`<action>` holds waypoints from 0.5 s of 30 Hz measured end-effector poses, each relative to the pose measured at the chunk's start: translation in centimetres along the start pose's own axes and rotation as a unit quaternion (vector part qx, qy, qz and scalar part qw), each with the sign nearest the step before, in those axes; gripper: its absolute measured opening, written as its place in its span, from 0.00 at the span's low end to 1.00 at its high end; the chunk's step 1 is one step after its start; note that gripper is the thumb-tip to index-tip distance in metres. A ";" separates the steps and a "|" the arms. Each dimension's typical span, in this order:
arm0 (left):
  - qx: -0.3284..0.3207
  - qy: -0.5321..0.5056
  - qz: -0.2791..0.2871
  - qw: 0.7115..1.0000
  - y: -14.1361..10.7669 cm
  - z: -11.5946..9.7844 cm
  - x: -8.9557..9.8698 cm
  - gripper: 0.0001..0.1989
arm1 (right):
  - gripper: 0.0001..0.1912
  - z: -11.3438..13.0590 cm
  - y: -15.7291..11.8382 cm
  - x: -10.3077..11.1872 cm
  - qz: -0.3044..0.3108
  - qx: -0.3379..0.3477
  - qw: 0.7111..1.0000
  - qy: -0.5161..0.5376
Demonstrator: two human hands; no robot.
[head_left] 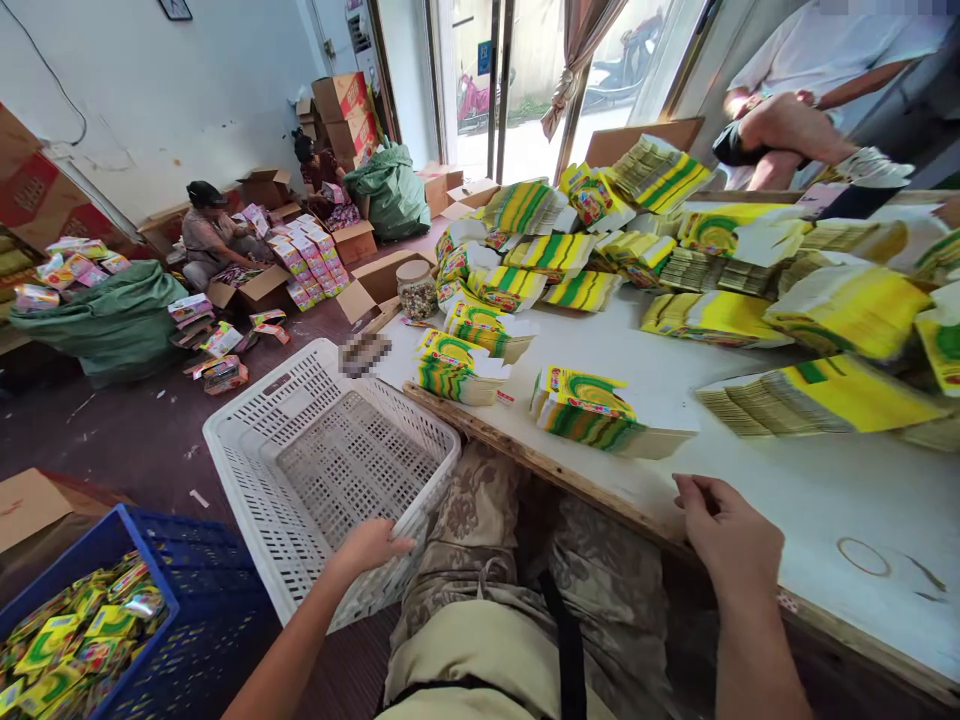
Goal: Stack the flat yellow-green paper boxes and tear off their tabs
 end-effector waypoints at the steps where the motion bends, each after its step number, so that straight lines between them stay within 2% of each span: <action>1: -0.012 -0.011 -0.016 1.000 -0.1 -0.3 1.1 0.27 | 0.18 0.1 0.0 0.0 0.002 0.001 1.000 -0.002; 4: -0.050 -0.086 -0.108 0.989 -0.4 -2.0 5.1 0.28 | 0.19 0.2 -0.2 0.1 0.008 0.000 1.000 -0.007; 6: -0.106 -0.152 -0.123 0.975 -0.7 -4.3 6.6 0.22 | 0.22 0.2 -0.4 0.1 0.013 -0.008 1.000 -0.008; 7: -0.139 -0.173 -0.115 0.968 -0.7 -5.8 6.7 0.20 | 0.23 0.2 -0.4 0.1 0.015 -0.011 1.000 -0.008; 9: -0.195 -0.173 -0.084 0.962 -0.5 -9.0 5.6 0.19 | 0.24 0.3 -0.6 0.2 0.014 -0.011 1.000 -0.003; 11: -0.222 -0.114 -0.067 0.966 0.2 -12.1 3.2 0.17 | 0.25 0.4 -0.7 0.3 0.003 -0.008 1.000 0.005; 15: -0.170 0.052 -0.108 0.978 3.0 -16.3 -1.0 0.20 | 0.27 0.4 -0.7 0.6 -0.024 0.004 0.999 0.021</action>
Point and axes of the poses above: each hand's wrist, its own y-axis towards the middle knuckle, its own x-axis out of the back of the hand, z = x × y, the point moved 7 cm from there along y, towards the middle knuckle, and after that the axes turned 4 degrees about -z, right-handed, at the moved point
